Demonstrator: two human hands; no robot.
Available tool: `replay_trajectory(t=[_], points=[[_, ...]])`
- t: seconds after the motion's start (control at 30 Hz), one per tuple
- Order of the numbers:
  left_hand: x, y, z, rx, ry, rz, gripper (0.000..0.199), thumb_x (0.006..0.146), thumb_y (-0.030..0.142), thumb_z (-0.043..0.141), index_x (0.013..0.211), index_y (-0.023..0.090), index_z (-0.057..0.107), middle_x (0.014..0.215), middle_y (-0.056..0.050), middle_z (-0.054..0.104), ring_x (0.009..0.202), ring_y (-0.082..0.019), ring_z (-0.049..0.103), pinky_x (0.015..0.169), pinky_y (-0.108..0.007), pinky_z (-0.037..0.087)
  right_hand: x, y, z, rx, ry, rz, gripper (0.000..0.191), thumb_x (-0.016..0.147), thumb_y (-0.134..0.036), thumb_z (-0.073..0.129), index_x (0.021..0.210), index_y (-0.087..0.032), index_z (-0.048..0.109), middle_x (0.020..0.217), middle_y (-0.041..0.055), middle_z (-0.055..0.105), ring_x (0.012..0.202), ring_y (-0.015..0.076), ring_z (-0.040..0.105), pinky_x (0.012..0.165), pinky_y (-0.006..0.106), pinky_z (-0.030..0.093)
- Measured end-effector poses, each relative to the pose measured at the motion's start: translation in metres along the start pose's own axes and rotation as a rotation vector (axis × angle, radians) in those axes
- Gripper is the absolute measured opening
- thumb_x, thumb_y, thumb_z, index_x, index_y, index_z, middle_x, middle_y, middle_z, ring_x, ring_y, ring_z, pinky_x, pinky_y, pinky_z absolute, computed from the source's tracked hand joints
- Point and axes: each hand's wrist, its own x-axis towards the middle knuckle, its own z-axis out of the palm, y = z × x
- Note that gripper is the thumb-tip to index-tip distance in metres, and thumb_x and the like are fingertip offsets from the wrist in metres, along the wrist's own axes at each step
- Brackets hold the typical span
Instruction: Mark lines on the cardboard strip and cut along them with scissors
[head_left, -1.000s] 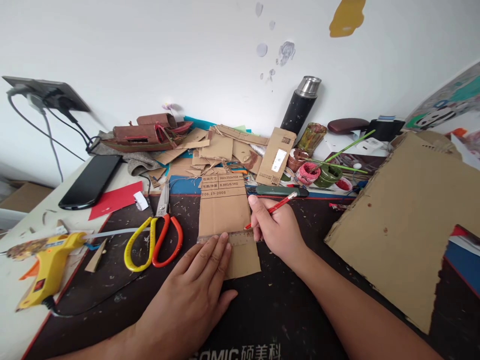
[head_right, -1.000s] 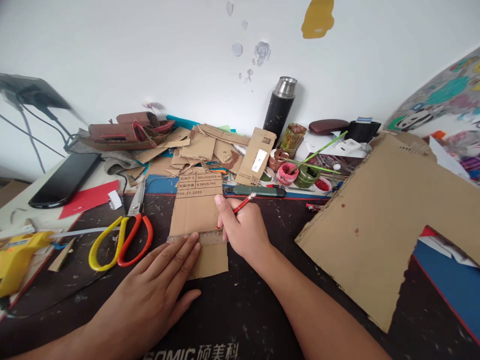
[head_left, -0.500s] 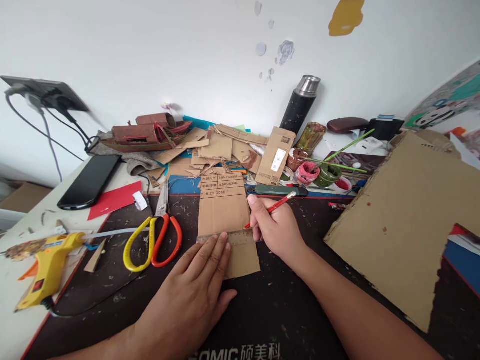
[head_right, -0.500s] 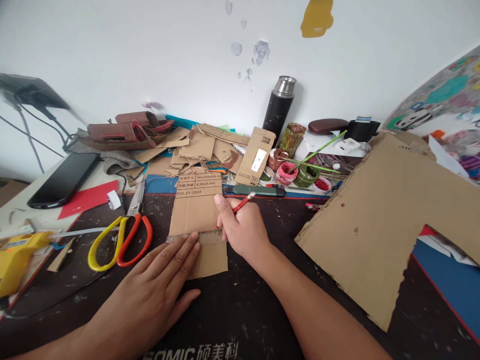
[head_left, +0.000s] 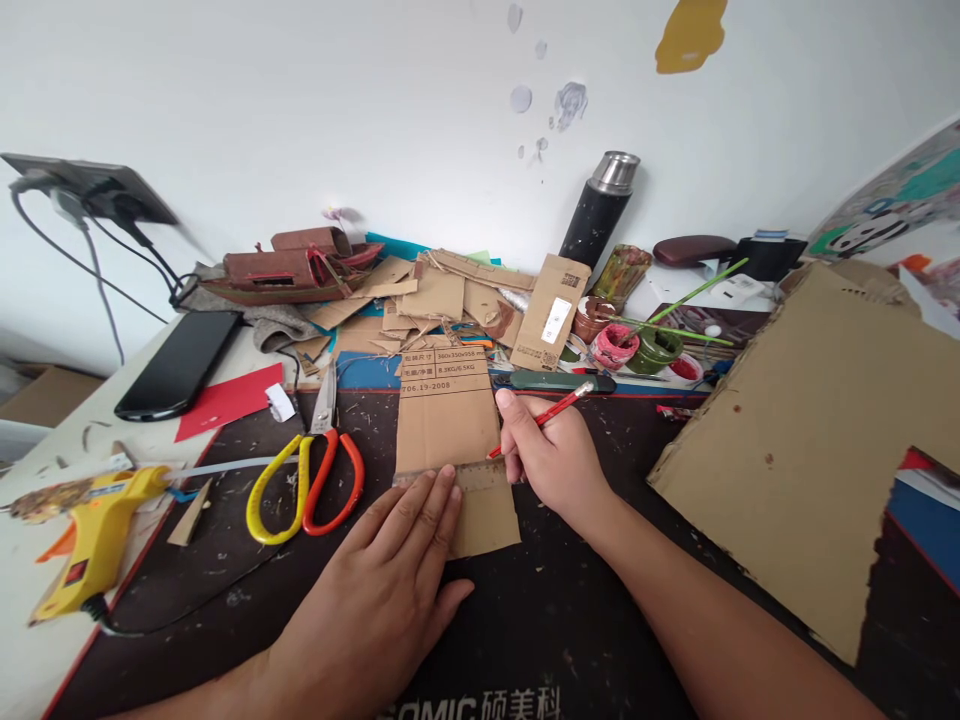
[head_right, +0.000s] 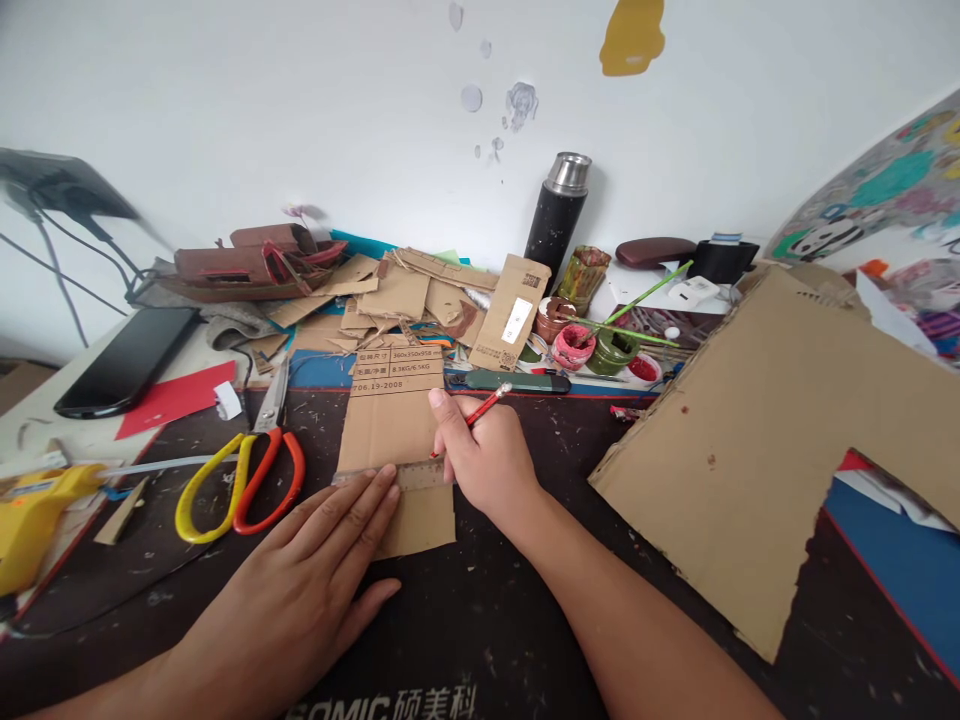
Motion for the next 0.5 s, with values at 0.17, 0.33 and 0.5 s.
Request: replay_trajectory(t=[0.17, 0.33, 0.5], points=[[0.0010, -0.0003, -0.0001, -0.005, 0.000, -0.012, 0.068, 0.121, 0.048, 0.026, 0.138, 0.005, 0.076, 0.153, -0.016, 0.070, 0.137, -0.029, 0.068, 0.116, -0.044, 0.045, 0.0001, 0.0006, 0.0006, 0.003, 0.001, -0.003, 0.072, 0.107, -0.080, 0.048, 0.061, -0.025, 0.057, 0.044, -0.0005, 0.060, 0.042, 0.0144, 0.058, 0.053, 0.027, 0.046], [0.0006, -0.0002, 0.0009, -0.011, 0.003, -0.010, 0.067, 0.121, 0.047, 0.027, 0.139, 0.004, 0.076, 0.153, -0.016, 0.070, 0.138, -0.030, 0.067, 0.117, -0.045, 0.045, 0.0008, 0.0012, 0.0008, -0.007, -0.002, 0.010, 0.071, 0.107, -0.079, 0.048, 0.063, -0.025, 0.058, 0.044, -0.0008, 0.060, 0.041, 0.0144, 0.058, 0.053, 0.027, 0.046], [-0.0010, 0.0002, 0.0010, -0.011, 0.002, -0.014, 0.067, 0.121, 0.046, 0.027, 0.139, 0.004, 0.075, 0.154, -0.017, 0.069, 0.138, -0.030, 0.067, 0.117, -0.045, 0.044, 0.0005, 0.0002, 0.0004, -0.024, -0.005, 0.000, 0.071, 0.108, -0.078, 0.047, 0.063, -0.024, 0.059, 0.045, -0.0010, 0.060, 0.042, 0.0145, 0.058, 0.053, 0.027, 0.045]])
